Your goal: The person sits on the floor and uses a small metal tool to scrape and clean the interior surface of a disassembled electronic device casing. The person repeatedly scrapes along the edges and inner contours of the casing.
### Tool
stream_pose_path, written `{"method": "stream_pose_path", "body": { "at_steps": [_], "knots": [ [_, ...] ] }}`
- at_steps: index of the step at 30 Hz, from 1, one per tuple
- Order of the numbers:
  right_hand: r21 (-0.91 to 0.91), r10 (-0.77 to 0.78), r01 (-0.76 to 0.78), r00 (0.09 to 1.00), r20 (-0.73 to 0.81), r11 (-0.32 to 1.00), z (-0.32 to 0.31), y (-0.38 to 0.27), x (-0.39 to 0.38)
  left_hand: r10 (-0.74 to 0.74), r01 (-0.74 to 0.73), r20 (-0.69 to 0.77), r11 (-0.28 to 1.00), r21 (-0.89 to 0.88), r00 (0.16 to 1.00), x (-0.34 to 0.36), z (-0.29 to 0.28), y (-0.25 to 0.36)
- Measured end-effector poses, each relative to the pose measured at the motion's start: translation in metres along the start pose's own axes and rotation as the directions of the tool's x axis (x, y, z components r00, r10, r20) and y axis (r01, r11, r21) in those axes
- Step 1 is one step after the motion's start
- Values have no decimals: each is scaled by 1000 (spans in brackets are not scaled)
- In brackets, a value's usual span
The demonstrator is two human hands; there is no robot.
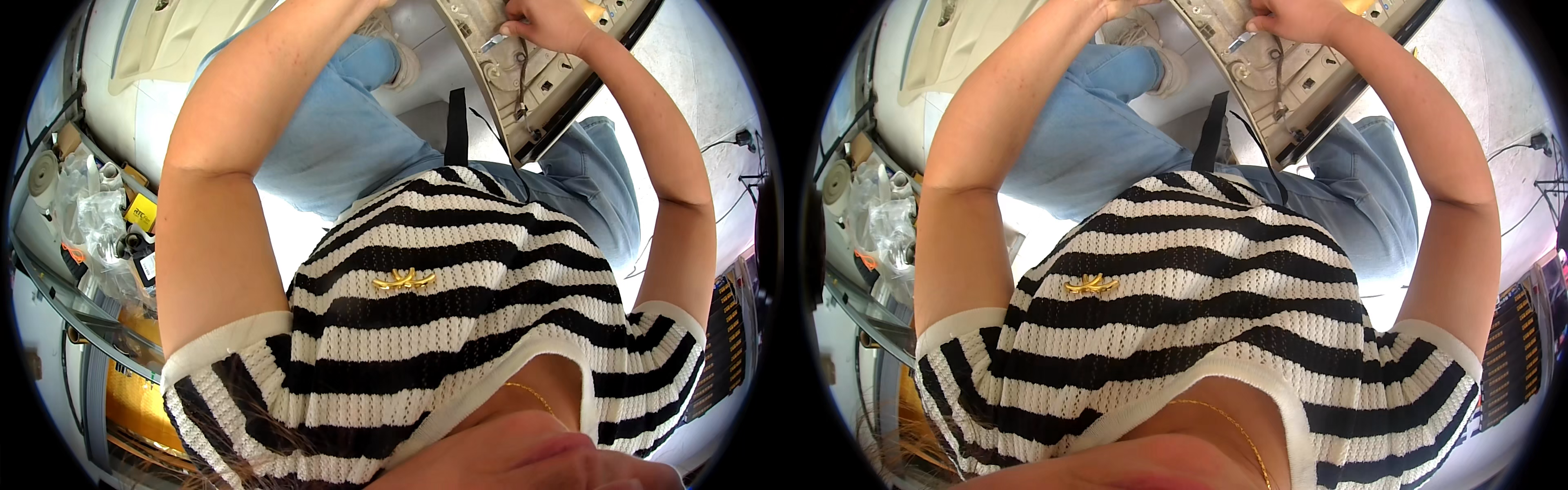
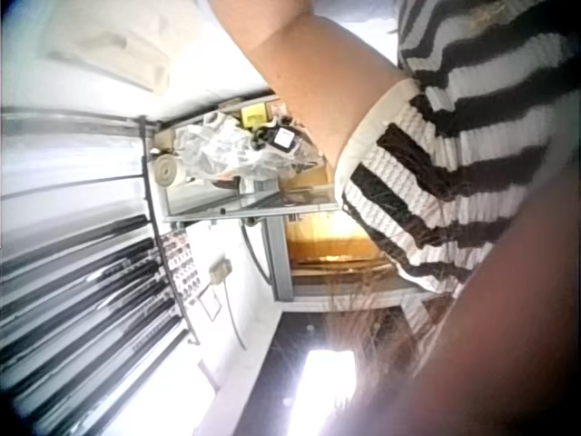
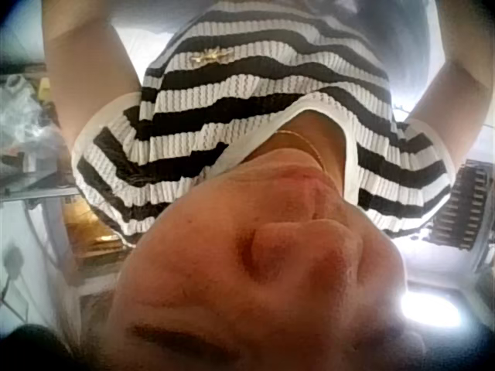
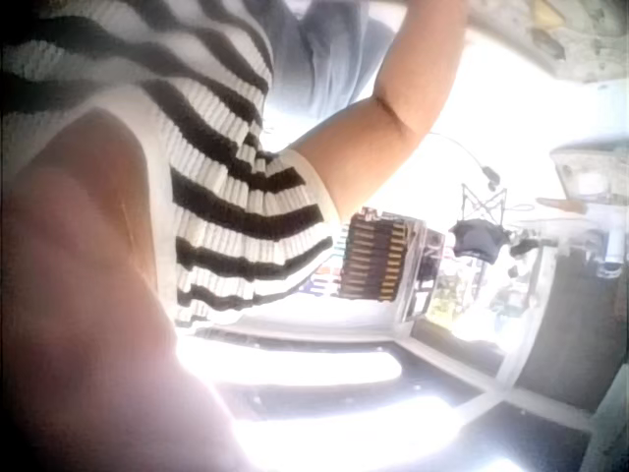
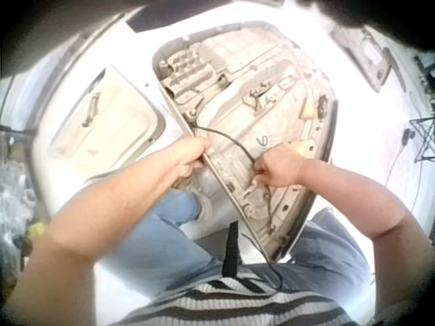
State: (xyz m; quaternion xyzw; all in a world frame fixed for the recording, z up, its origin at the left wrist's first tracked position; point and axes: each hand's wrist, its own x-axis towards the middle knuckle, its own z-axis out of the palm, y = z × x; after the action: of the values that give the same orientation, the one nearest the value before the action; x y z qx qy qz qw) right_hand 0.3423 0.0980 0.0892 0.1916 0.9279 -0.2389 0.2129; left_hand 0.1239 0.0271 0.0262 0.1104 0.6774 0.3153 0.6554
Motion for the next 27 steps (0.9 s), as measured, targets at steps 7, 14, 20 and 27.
{"method": "stream_pose_path", "body": {
  "at_steps": [7,14,20,27],
  "knots": [
    [-183,-400,383,914,-66,905,-16,-1,17,6,-6,4,999,43,1000,-3,1,0],
    [-116,-298,296,955,0,948,-22,-3,20,22,-21,-49,999,36,999,-5,1,2],
    [117,84,-83,996,0,990,13,4,-10,12,-12,25,1000,17,1000,2,0,2],
    [-153,-254,235,960,-116,960,-12,-3,5,6,-6,-8,998,-56,1000,-5,7,2]
  ]
}}
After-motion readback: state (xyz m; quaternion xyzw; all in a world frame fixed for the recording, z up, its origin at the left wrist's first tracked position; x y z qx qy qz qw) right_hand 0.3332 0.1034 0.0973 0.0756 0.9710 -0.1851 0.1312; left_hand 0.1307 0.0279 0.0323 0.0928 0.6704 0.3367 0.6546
